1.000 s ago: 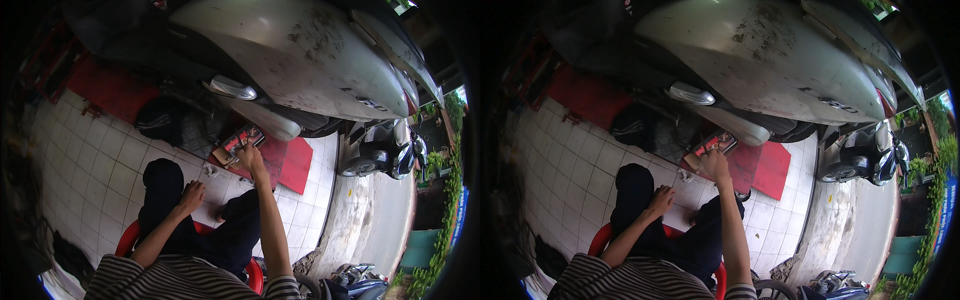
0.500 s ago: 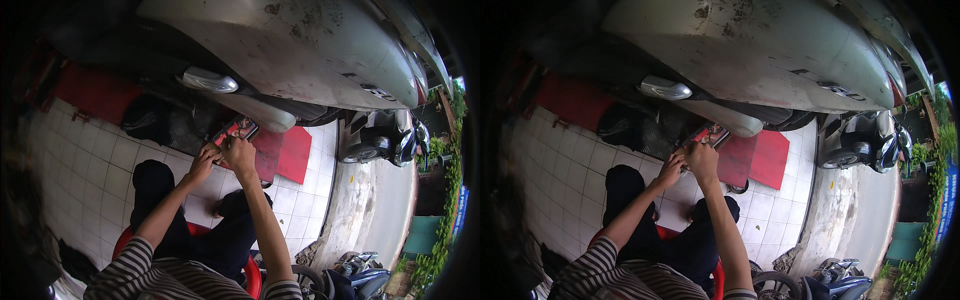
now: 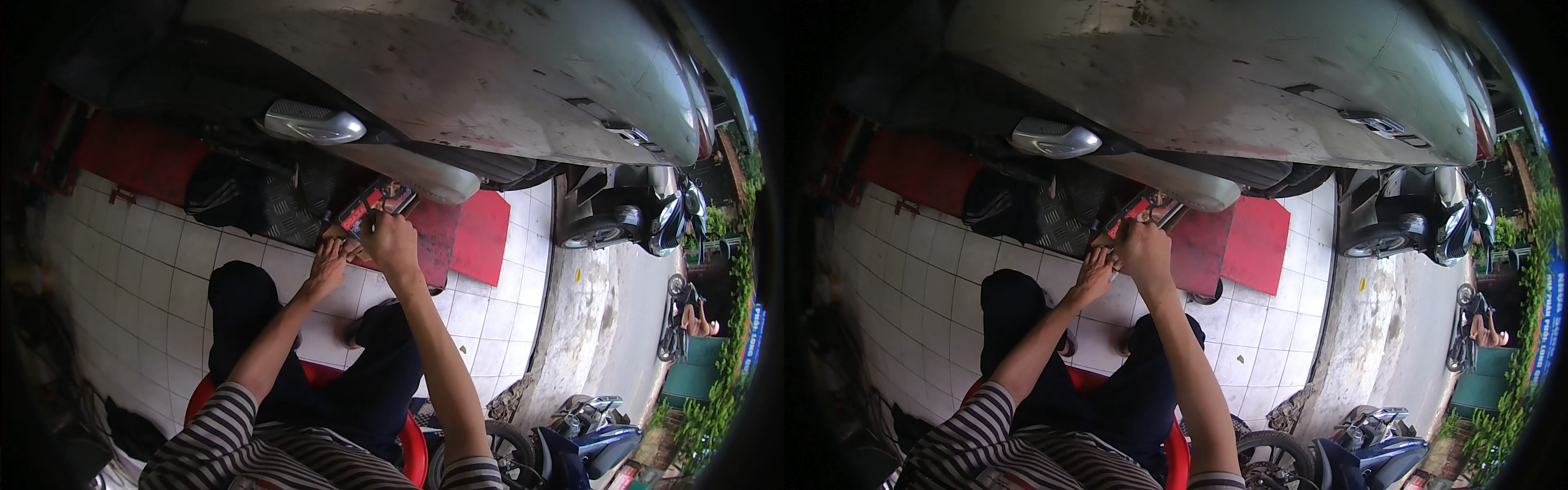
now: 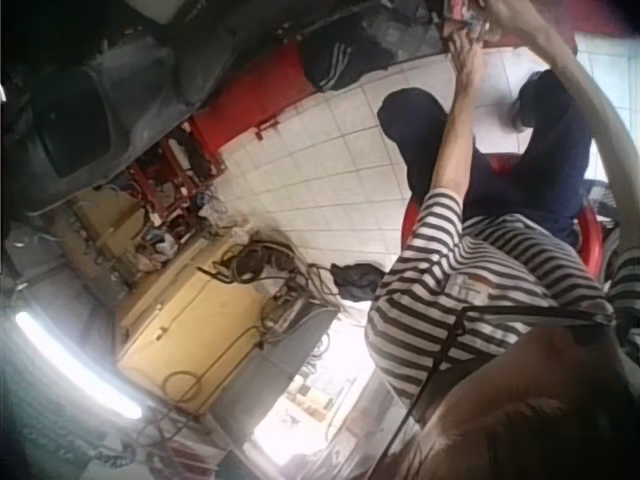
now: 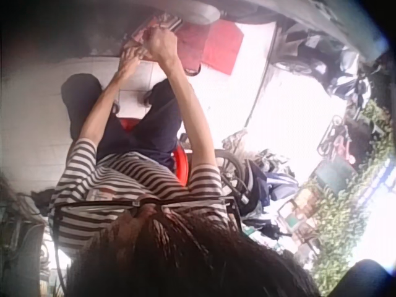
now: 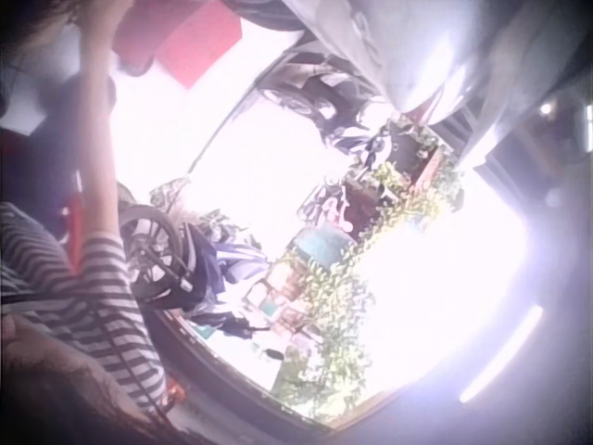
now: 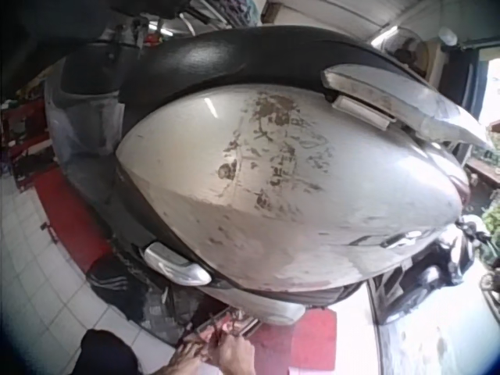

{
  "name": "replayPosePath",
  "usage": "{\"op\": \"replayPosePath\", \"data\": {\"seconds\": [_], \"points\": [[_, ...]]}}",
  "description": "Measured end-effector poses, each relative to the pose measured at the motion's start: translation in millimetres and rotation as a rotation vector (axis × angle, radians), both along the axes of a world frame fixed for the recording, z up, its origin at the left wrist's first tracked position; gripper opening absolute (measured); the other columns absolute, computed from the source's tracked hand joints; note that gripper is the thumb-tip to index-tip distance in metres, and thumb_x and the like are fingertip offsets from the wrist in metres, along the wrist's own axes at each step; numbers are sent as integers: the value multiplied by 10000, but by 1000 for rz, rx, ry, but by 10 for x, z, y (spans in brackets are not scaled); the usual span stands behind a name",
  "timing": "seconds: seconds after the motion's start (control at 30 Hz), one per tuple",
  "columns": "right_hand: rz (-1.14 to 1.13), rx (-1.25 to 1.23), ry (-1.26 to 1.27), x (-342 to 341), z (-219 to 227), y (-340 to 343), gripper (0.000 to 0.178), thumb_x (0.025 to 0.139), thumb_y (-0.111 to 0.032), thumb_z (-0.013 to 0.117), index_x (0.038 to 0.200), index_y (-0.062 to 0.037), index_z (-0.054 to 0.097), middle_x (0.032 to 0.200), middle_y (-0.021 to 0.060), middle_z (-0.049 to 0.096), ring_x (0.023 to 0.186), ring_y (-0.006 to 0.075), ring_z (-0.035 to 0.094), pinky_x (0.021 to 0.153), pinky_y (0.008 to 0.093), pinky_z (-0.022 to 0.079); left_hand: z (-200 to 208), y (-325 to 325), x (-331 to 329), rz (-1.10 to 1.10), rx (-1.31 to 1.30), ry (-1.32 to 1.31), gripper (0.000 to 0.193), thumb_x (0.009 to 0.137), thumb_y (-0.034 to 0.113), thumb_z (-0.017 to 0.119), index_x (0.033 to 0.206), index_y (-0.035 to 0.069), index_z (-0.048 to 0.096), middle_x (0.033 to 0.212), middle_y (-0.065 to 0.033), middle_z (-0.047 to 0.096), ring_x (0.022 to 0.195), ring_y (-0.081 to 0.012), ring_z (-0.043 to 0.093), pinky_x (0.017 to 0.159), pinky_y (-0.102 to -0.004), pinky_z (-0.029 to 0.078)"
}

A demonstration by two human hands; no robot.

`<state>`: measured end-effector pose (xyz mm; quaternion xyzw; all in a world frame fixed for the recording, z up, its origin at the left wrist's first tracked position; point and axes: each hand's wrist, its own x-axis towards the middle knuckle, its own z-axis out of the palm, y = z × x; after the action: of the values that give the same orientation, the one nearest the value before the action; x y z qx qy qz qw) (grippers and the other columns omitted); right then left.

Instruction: The person services a motorcycle transmission by hand, using a T-handle socket wrench to remove a small metal pin or bolt from the assembly, then placing the component into a cardboard box.

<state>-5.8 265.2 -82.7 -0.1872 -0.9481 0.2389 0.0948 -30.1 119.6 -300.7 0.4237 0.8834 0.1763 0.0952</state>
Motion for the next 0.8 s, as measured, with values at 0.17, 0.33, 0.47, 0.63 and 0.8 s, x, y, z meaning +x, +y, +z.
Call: {"op": "replayPosePath", "data": {"seconds": [0.17, 0.33, 0.47, 0.63, 0.8], "points": [[-3, 22, 46, -22, 19, -62, 205, 859, -207, 617, 757, -36, 668, 690, 209, 665, 649, 414, 664, 605, 509, 552, 167, -55, -89, 1, -16, -139, 548, 724, 28, 681, 1246, -75, 549, 1314, -195, 470, 1269, -332, 422, 1083, -436, 352], [-12, 53, 44, -74, 57, -94, 206, 861, -213, 621, 772, -36, 678, 709, 208, 670, 659, 409, 670, 602, 501, 555, 129, -66, -109, 33, -36, -22, 536, 702, 28, 711, 1202, -85, 557, 1277, -204, 484, 1266, -348, 426, 1064, -428, 373], [-12, 33, 8, -37, 160, -79, 223, 870, -231, 616, 792, -33, 683, 732, 224, 671, 683, 420, 672, 619, 497, 561, 189, -68, -98, -12, -63, 10, 466, 730, 31, 683, 1166, -88, 570, 1254, -198, 497, 1265, -348, 431, 1059, -433, 377], [-54, 22, -32, -82, -4, -245, 284, 815, -311, 689, 852, -30, 701, 733, 238, 667, 721, 428, 684, 657, 492, 574, 110, -80, -200, 16, 100, -99, 490, 721, -54, 639, 1206, -71, 572, 1332, -218, 470, 1281, -378, 408, 1097, -447, 341], [-18, -21, -66, -204, -14, -227, 316, 739, -303, 736, 877, -20, 708, 787, 252, 669, 736, 409, 694, 649, 476, 582, 232, -78, -198, -15, 32, -127, 448, 734, -72, 601, 1178, -15, 583, 1306, -207, 487, 1258, -388, 410, 1080, -458, 352]]}}
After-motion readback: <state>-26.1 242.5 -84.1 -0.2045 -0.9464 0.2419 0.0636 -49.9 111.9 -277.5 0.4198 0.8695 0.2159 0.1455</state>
